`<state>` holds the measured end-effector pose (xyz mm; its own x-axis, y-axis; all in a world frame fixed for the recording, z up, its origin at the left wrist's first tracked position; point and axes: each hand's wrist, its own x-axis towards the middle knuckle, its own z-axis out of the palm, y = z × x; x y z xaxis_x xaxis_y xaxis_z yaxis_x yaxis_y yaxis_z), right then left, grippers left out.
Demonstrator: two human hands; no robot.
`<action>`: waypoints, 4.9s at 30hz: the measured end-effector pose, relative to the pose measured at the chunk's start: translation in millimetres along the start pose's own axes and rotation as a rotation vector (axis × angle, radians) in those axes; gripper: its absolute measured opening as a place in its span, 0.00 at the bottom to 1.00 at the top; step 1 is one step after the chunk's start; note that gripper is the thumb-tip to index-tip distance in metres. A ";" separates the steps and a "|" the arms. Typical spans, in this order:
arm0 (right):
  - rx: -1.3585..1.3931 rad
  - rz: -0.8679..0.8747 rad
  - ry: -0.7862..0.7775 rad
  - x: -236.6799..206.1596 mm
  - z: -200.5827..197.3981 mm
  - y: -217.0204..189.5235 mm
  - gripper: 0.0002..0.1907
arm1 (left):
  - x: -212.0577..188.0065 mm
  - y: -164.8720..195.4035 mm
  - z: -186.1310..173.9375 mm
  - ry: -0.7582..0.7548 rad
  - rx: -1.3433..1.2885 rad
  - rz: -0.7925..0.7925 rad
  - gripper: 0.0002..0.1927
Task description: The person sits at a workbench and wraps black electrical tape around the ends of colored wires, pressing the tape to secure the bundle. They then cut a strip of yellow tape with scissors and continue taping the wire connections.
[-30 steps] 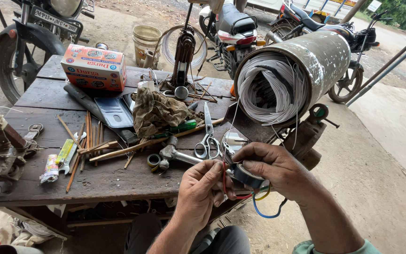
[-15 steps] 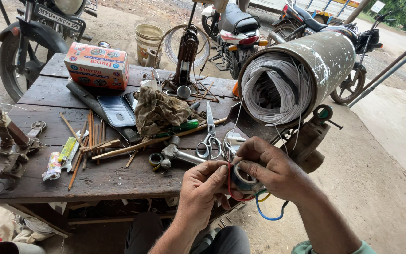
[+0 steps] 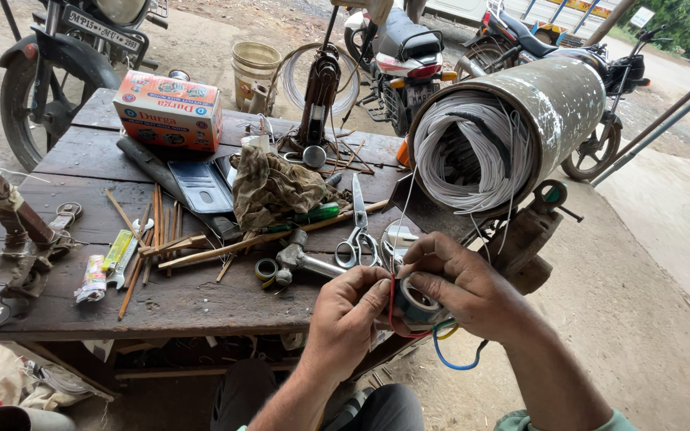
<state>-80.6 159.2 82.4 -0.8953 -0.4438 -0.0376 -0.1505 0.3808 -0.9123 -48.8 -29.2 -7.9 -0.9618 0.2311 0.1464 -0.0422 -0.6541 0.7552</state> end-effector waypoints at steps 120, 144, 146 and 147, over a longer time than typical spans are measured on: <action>-1.274 -0.255 0.451 -78.6 -3.6 -31.8 0.19 | -39.7 -74.1 46.6 -0.382 -0.212 -0.023 0.17; -0.461 -0.145 -0.181 -115.6 -27.2 -41.2 0.15 | -34.2 -81.8 68.1 -0.069 0.193 0.406 0.11; -0.542 -0.234 -0.167 -108.3 -17.5 -39.8 0.12 | -37.5 -85.8 70.0 -0.072 0.279 0.580 0.10; -0.646 -0.305 -0.113 -104.1 -10.4 -36.7 0.11 | -39.4 -89.9 70.9 -0.070 0.187 0.512 0.11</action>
<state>13.7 199.8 123.9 -0.7302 -0.6748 0.1068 -0.6359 0.6141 -0.4673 12.1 71.6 -36.3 -0.8262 -0.0312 0.5626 0.4814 -0.5578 0.6760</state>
